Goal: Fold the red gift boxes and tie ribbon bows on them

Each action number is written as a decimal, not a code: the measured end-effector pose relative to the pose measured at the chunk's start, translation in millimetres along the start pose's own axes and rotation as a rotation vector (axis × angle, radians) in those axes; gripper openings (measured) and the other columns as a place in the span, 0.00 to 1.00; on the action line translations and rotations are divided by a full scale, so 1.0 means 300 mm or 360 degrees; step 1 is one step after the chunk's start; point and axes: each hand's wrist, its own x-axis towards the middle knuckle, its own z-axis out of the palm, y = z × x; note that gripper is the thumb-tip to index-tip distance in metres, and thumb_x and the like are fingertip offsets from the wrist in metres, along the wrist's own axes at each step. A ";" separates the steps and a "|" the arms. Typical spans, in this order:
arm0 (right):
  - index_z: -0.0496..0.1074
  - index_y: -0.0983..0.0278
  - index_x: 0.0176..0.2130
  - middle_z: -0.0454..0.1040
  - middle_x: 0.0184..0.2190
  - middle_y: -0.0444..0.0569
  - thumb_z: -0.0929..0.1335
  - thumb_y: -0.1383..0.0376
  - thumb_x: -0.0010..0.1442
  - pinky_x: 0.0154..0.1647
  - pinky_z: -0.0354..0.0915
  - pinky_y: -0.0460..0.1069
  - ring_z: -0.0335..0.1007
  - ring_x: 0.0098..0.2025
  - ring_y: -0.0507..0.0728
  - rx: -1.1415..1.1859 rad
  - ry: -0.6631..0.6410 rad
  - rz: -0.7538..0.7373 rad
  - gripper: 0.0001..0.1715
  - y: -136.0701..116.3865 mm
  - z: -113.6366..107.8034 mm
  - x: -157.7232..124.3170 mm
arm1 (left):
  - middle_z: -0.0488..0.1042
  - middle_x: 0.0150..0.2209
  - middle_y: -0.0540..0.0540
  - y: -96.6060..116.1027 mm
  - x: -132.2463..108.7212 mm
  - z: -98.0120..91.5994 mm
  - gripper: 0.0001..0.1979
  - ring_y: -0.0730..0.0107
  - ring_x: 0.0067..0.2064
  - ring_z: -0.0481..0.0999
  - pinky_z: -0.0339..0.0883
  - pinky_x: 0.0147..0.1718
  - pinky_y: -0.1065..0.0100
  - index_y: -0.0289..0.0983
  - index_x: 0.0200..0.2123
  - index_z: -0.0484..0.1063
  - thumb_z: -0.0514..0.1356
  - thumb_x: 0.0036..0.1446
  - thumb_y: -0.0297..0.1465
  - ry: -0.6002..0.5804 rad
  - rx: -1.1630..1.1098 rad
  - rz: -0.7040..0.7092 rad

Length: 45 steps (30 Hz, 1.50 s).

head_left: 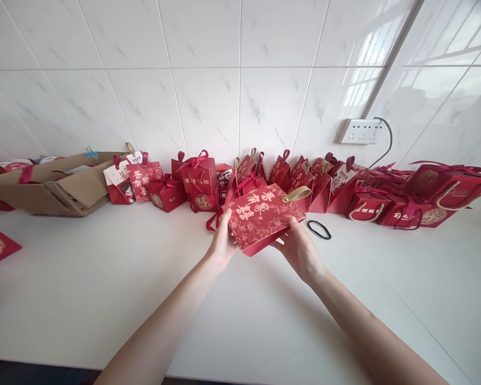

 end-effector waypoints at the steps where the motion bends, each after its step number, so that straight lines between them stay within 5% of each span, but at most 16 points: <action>1: 0.73 0.58 0.42 0.74 0.45 0.46 0.70 0.50 0.56 0.44 0.71 0.54 0.69 0.45 0.57 -0.0013 0.0014 0.0029 0.18 -0.001 -0.002 0.002 | 0.72 0.54 0.44 -0.002 0.004 -0.004 0.25 0.60 0.49 0.74 0.72 0.40 0.65 0.43 0.53 0.67 0.55 0.57 0.50 -0.0002 0.0001 0.0026; 12: 0.74 0.61 0.39 0.76 0.39 0.44 0.78 0.54 0.43 0.41 0.76 0.54 0.74 0.37 0.55 -0.0007 0.0301 0.0133 0.25 0.006 -0.041 0.036 | 0.75 0.42 0.35 -0.055 0.012 -0.006 0.28 0.60 0.31 0.78 0.70 0.30 0.62 0.33 0.47 0.62 0.59 0.49 0.47 -0.0247 0.0500 -0.0080; 14: 0.74 0.61 0.38 0.77 0.38 0.45 0.78 0.54 0.43 0.42 0.76 0.54 0.75 0.37 0.55 -0.0061 0.0253 0.0143 0.24 0.008 -0.044 0.035 | 0.73 0.46 0.35 -0.066 -0.003 -0.001 0.30 0.58 0.37 0.78 0.70 0.34 0.63 0.34 0.49 0.60 0.61 0.46 0.45 -0.0202 0.0542 0.0078; 18: 0.74 0.62 0.38 0.78 0.37 0.46 0.77 0.53 0.45 0.43 0.76 0.53 0.76 0.38 0.57 -0.0142 0.0120 0.0162 0.23 -0.003 -0.043 0.013 | 0.68 0.54 0.37 -0.081 -0.039 -0.017 0.33 0.55 0.52 0.71 0.67 0.46 0.62 0.38 0.53 0.56 0.63 0.46 0.42 -0.0268 0.0770 0.0800; 21: 0.75 0.61 0.37 0.79 0.38 0.46 0.76 0.55 0.46 0.39 0.77 0.48 0.77 0.37 0.56 -0.0069 0.0203 0.0117 0.20 -0.025 -0.063 -0.018 | 0.72 0.48 0.37 -0.085 -0.046 -0.041 0.36 0.54 0.46 0.74 0.68 0.40 0.60 0.37 0.55 0.55 0.62 0.47 0.46 -0.0444 0.1093 0.0942; 24: 0.75 0.58 0.40 0.80 0.36 0.43 0.75 0.62 0.47 0.30 0.76 0.42 0.78 0.32 0.53 0.0155 0.0378 0.0162 0.17 -0.050 -0.108 -0.074 | 0.75 0.38 0.44 -0.089 -0.040 -0.049 0.38 0.60 0.34 0.75 0.68 0.37 0.60 0.39 0.56 0.58 0.63 0.45 0.48 -0.0841 0.1546 0.0914; 26: 0.75 0.58 0.39 0.79 0.32 0.41 0.75 0.69 0.46 0.28 0.75 0.39 0.78 0.29 0.51 0.0379 0.0400 0.0318 0.18 -0.066 -0.135 -0.134 | 0.74 0.30 0.49 -0.095 -0.041 -0.040 0.28 0.64 0.29 0.74 0.67 0.37 0.62 0.41 0.51 0.66 0.62 0.48 0.45 -0.0984 0.1884 0.1034; 28: 0.74 0.60 0.36 0.78 0.29 0.41 0.75 0.73 0.44 0.31 0.74 0.37 0.77 0.29 0.48 0.0611 0.0321 0.0552 0.18 -0.079 -0.145 -0.204 | 0.72 0.22 0.50 -0.104 -0.047 -0.026 0.10 0.66 0.25 0.73 0.66 0.36 0.64 0.42 0.37 0.73 0.58 0.54 0.38 -0.0920 0.2169 0.1176; 31: 0.74 0.66 0.34 0.78 0.29 0.42 0.77 0.75 0.43 0.36 0.71 0.32 0.77 0.30 0.45 0.0881 0.0212 0.0769 0.16 -0.091 -0.127 -0.298 | 0.68 0.16 0.48 -0.111 -0.054 -0.012 0.16 0.66 0.22 0.71 0.65 0.34 0.64 0.41 0.18 0.66 0.51 0.57 0.29 -0.0822 0.2316 0.1268; 45: 0.74 0.67 0.32 0.76 0.26 0.42 0.75 0.67 0.49 0.28 0.70 0.33 0.76 0.28 0.45 0.0800 0.0324 0.0515 0.09 -0.159 -0.113 -0.510 | 0.60 0.15 0.51 -0.096 -0.035 -0.014 0.17 0.69 0.20 0.60 0.49 0.24 0.69 0.39 0.17 0.54 0.47 0.57 0.36 -0.0895 0.2419 0.1168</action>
